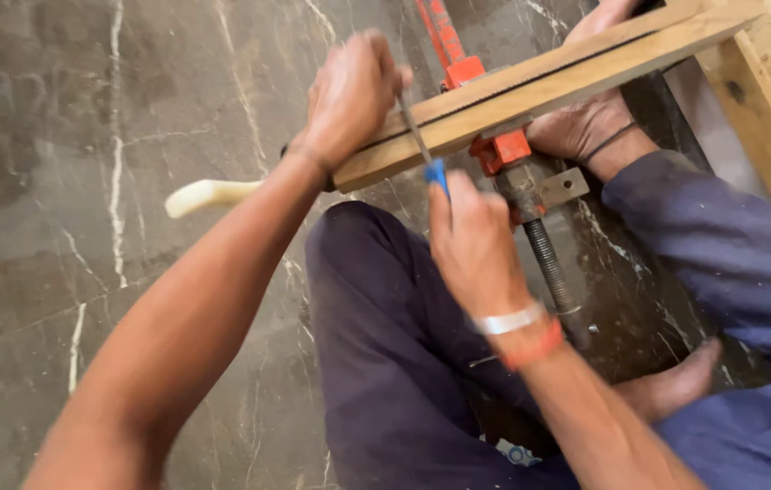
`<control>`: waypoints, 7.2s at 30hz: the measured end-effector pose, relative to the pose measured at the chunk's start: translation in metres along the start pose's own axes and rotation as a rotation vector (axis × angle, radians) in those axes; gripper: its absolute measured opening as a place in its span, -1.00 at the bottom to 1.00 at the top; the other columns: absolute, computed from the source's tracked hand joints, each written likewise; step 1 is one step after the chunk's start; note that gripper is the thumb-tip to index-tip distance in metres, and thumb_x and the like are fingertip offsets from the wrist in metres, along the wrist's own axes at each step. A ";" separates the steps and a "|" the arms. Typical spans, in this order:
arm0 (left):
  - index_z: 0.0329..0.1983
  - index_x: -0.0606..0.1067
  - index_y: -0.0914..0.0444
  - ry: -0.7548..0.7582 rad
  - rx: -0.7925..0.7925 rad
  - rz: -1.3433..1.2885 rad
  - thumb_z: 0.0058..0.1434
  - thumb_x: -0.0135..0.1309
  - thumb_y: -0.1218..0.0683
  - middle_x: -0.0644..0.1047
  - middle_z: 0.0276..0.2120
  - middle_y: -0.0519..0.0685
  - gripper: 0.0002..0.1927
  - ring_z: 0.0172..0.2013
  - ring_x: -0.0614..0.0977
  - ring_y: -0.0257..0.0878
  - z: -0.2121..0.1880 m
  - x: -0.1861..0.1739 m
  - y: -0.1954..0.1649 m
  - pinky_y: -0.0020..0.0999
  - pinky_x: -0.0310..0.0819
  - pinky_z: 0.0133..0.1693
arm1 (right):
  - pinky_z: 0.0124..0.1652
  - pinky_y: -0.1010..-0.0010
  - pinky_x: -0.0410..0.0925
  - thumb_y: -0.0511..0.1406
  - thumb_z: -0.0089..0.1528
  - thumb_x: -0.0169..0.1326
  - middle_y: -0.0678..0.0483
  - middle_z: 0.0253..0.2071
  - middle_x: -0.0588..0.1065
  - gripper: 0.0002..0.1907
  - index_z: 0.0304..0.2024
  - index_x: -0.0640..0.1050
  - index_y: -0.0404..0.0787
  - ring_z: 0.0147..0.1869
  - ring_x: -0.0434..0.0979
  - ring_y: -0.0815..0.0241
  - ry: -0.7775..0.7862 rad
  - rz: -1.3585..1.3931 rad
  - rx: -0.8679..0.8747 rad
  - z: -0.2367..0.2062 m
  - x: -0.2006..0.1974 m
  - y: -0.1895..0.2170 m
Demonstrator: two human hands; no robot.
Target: The person sits on the floor with a wooden frame bar held in a red F-clamp and files the wood edge using a blue-handled file, making repeated filing strokes while steadying the frame with the other hand.
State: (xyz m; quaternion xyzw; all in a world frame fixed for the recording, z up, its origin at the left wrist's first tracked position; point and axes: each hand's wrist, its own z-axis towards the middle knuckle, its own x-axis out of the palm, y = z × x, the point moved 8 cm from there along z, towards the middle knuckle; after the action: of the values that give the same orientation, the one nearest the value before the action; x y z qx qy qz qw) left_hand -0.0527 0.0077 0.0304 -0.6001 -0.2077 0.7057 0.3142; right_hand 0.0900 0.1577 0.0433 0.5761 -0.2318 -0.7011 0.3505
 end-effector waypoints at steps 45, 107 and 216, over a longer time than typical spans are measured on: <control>-0.53 0.53 0.25 0.027 0.020 -0.177 0.21 0.29 0.02 0.63 -0.61 -0.09 -0.72 -0.59 0.66 -0.37 0.029 -0.002 -0.003 -0.38 0.54 -0.48 | -0.39 -0.02 0.29 -0.23 0.42 0.00 -0.28 -0.48 0.46 -0.71 -0.30 0.48 -0.34 -0.32 0.51 -0.36 -0.061 0.062 0.035 0.006 -0.028 0.002; -0.48 0.53 0.30 0.057 0.044 -0.057 0.15 0.28 0.01 0.62 -0.52 0.12 -0.72 -0.41 0.68 0.07 -0.012 0.010 0.003 -0.04 0.51 -0.36 | -0.38 -0.06 0.30 -0.31 0.41 -0.04 -0.29 -0.49 0.46 -0.75 -0.34 0.44 -0.33 -0.31 0.51 -0.37 -0.010 0.009 -0.003 -0.017 -0.019 0.010; -0.55 0.57 0.25 -0.175 0.012 0.137 0.09 0.31 -0.02 0.63 -0.52 0.11 -0.73 -0.34 0.64 0.11 0.020 -0.005 0.016 -0.02 0.47 -0.34 | -0.38 -0.06 0.30 -0.27 0.42 -0.03 -0.30 -0.51 0.46 -0.71 -0.36 0.46 -0.34 -0.34 0.52 -0.37 -0.037 -0.036 0.003 0.020 0.010 -0.003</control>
State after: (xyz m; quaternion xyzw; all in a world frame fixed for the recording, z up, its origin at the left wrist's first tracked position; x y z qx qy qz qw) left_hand -0.0755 -0.0052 0.0271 -0.5470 -0.1885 0.7765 0.2497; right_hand 0.0695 0.1505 0.0393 0.5678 -0.2290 -0.7173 0.3327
